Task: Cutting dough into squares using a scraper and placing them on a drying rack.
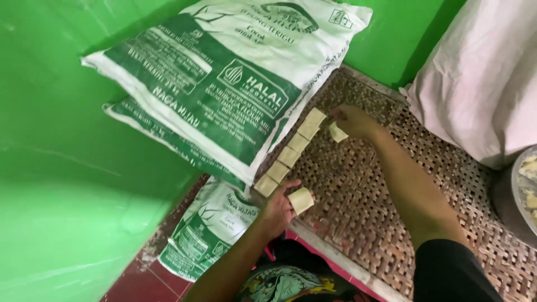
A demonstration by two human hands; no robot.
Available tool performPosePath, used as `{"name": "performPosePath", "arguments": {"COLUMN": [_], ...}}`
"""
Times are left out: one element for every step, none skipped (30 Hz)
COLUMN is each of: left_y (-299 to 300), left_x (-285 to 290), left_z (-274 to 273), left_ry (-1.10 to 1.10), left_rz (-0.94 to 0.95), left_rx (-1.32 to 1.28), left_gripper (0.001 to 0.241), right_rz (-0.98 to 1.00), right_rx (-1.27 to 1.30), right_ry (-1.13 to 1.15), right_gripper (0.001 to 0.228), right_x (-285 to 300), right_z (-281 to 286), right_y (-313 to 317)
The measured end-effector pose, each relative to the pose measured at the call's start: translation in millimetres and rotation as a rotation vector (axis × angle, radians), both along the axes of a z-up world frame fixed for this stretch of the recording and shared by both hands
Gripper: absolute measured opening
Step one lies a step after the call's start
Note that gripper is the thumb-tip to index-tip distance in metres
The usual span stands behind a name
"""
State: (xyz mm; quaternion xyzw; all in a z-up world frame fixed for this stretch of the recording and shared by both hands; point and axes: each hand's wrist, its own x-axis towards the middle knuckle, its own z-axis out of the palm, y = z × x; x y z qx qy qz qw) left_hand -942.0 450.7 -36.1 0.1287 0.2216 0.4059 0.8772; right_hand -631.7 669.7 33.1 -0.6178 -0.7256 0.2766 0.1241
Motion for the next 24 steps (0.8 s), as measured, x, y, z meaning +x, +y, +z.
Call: {"name": "performPosePath", "arguments": {"left_y": [10,20,30,35,45,55,61,67,76,84,89,93,98,102,102,103,106,109,109,109,109,111,111,112], "left_x": [4,8,12,15,21,27,31,35,38,41,43,46,47,49,51,52,53,54,54,53,53,54,54,55], "left_z": [3,5,8,7,8,9,10,11,13,18,22,26,26,26,26,26,27,29,27,24,22,20,17,15], "left_ry": [-0.002,-0.006,-0.006,-0.005,-0.007,-0.008,-0.01,-0.016,-0.023,-0.025,0.027,0.08,0.08,0.065,0.05,0.051,0.079,0.106,0.107,0.094,0.079,0.078,0.075,0.072], "left_rz": [-0.004,-0.007,-0.009,-0.012,-0.027,-0.043,-0.048,-0.066,-0.08,-0.08,-0.086,-0.092,-0.093,-0.099,-0.108,-0.112,-0.124,-0.137,-0.137,-0.144,-0.149,-0.15,-0.152,-0.155], "left_rx": [-0.011,0.012,0.035,0.023,-0.018,-0.058,-0.062,-0.08,-0.094,-0.093,-0.1,-0.106,-0.106,-0.092,-0.086,-0.094,-0.12,-0.146,-0.147,-0.141,-0.135,-0.135,-0.151,-0.167], "left_gripper": [0.046,0.046,0.046,0.046,0.046,0.046,0.046,0.047,0.049,0.049,0.047,0.046,0.046,0.046,0.047,0.047,0.047,0.047,0.047,0.046,0.045,0.045,0.044,0.044], "right_rz": [-0.004,-0.036,-0.066,-0.069,0.022,0.112,0.107,0.091,0.079,0.079,0.144,0.209,0.208,0.187,0.163,0.158,0.155,0.152,0.151,0.145,0.139,0.139,0.119,0.099], "right_rx": [-0.011,-0.033,-0.056,-0.068,-0.015,0.037,0.033,0.008,-0.013,-0.013,-0.053,-0.092,-0.093,-0.132,-0.178,-0.185,-0.102,-0.019,-0.02,0.006,0.031,0.031,0.019,0.007], "right_ry": [-0.002,-0.024,-0.043,-0.042,0.014,0.069,0.067,0.0,-0.068,-0.071,0.012,0.095,0.096,0.129,0.164,0.167,0.157,0.148,0.149,0.122,0.094,0.094,0.065,0.035], "right_gripper": [0.039,0.035,0.032,0.032,0.034,0.037,0.037,0.036,0.036,0.036,0.034,0.031,0.031,0.031,0.03,0.03,0.03,0.03,0.03,0.03,0.03,0.03,0.03,0.03], "right_x": [-5,-9,-14,-12,-6,0,-5,-10,-18,-18,-20,-22,-17,-11,-6,4,12,19,18,17,16,15,14,12], "right_z": [1,2,3,-12,-21,-31,-28,-25,-20,-11,-4,2,-8,-19,-32,-52,-71,-90,-86,-81,-76,-73,-70,-68], "right_y": [10,20,31,42,56,70,73,76,83,89,92,94,107,120,127,137,148,159,158,157,155,155,154,152]}}
